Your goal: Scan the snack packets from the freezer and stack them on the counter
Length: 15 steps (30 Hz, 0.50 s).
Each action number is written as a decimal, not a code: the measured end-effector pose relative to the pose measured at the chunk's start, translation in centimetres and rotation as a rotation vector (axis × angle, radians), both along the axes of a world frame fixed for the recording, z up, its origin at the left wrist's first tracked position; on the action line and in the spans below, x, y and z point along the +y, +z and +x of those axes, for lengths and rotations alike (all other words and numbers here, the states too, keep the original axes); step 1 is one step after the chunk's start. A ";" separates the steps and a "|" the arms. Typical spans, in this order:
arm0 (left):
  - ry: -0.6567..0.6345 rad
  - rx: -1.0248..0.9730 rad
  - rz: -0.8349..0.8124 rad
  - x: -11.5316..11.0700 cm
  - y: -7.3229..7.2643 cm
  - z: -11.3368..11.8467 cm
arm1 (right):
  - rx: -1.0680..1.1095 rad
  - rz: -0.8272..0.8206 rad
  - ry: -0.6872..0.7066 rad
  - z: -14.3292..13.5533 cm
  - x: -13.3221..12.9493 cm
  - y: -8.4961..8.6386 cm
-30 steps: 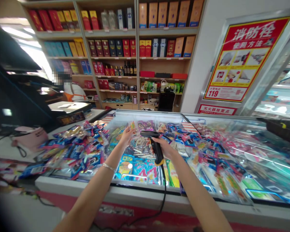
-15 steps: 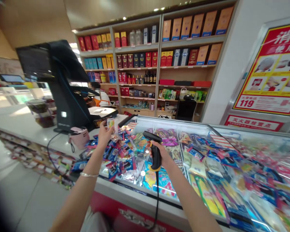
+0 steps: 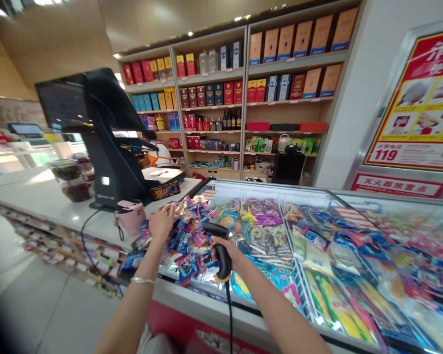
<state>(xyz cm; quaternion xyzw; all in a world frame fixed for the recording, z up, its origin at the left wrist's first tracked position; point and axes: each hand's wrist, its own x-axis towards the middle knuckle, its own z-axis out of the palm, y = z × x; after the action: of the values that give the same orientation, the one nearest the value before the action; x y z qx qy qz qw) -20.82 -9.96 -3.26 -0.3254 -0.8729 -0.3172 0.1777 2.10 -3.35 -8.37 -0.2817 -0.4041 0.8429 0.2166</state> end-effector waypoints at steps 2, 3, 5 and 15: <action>-0.039 -0.040 -0.018 -0.2 0.1 -0.3 | 0.002 -0.026 -0.002 0.1 0.2 -0.5; -0.042 -0.037 -0.023 -0.3 0.1 -0.5 | 0.004 -0.039 -0.003 0.0 0.4 -0.7; -0.039 -0.015 -0.038 -0.3 0.2 -0.9 | 0.011 -0.055 -0.004 -0.1 0.7 -1.0; -0.048 0.093 -0.196 -1.3 2.3 -0.6 | 0.120 0.048 0.078 1.0 0.4 1.7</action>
<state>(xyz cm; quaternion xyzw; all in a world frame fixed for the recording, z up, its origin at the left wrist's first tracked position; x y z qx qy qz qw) -21.42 -11.24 -0.97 -0.3765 -0.8825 -0.2191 0.1776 3.08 -2.98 -6.67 -0.2093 -0.4211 0.8562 0.2141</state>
